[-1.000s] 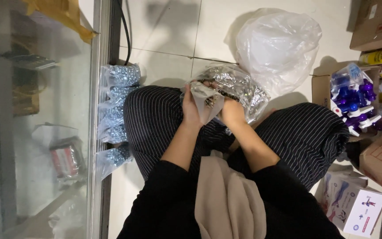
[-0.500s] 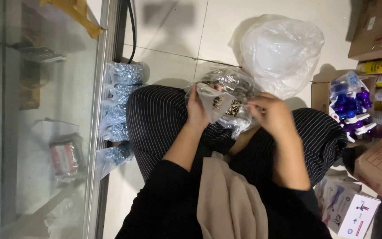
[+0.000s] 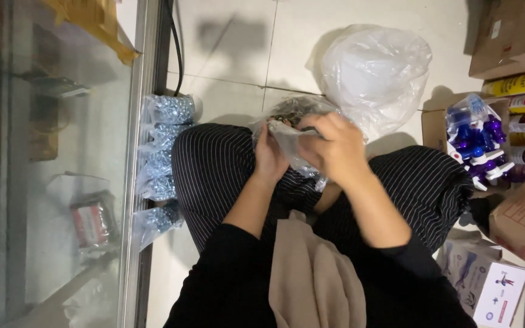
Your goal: Packaging small metal screws into individual plastic bags from a bulk supply on the floor.
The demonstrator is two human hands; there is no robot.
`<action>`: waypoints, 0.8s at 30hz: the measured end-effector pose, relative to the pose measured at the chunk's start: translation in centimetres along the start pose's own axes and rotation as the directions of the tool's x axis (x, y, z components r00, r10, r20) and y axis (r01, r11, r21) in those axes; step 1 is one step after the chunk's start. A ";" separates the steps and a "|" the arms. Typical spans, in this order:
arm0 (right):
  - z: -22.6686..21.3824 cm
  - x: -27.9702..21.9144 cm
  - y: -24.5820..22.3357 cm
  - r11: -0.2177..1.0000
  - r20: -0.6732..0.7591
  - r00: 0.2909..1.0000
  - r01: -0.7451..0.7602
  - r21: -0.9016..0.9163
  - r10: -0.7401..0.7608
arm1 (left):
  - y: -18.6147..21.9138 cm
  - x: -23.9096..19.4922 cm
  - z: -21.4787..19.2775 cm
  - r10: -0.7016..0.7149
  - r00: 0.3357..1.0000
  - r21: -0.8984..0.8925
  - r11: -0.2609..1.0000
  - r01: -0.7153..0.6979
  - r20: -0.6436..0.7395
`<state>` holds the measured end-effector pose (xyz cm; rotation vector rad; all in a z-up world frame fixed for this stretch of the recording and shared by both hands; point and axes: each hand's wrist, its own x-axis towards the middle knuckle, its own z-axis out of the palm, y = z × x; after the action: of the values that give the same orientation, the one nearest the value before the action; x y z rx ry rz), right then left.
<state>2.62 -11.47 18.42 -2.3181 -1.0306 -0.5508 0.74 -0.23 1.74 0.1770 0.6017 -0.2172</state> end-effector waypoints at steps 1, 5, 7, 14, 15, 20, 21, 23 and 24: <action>0.7 -0.7 0.3 1.000 -0.006 1.000 0.003 -0.003 -0.003 | 0.1 -0.6 0.7 0.002 1.000 0.004 1.000 -0.002 0.006; 1.9 -2.5 0.6 0.995 0.026 0.995 -0.100 -0.022 0.100 | 0.4 -2.0 2.5 0.005 1.000 -0.038 0.999 -0.005 -0.003; 1.5 -3.0 0.4 0.987 0.049 0.987 -0.151 -0.058 0.154 | 0.4 -2.4 3.2 0.006 1.000 -0.046 0.999 -0.007 -0.016; -1.2 -1.9 -0.4 0.923 0.418 0.823 -0.337 -0.186 0.385 | 0.2 -2.7 3.1 -0.016 1.000 0.008 1.000 0.016 0.006; -2.1 -1.0 -0.8 0.898 0.488 0.758 -0.408 -0.164 0.433 | 0.3 -3.1 3.6 -0.029 0.999 0.032 0.999 0.028 0.029; -4.9 2.3 -3.9 0.924 0.355 0.869 -0.380 0.033 0.344 | -0.1 -1.4 1.5 -0.139 0.990 0.026 0.990 0.138 0.026; -5.1 2.6 -4.3 0.916 0.290 0.901 -0.374 0.148 0.321 | -0.5 -0.6 -0.1 -0.177 0.984 0.010 0.984 0.177 0.032; -3.8 0.4 -2.0 0.860 0.195 0.906 -0.420 0.289 0.377 | -0.2 -2.5 2.2 -0.166 0.986 -0.081 0.983 0.165 -0.003; -3.1 -0.7 -0.9 0.791 0.102 0.892 -0.438 0.427 0.439 | 0.0 -3.4 3.4 -0.156 0.987 -0.171 0.974 0.147 -0.035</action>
<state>1.04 -13.28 20.72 -2.0375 -0.5040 -0.1106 -0.18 -0.50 6.46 -0.0272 0.6795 -0.3092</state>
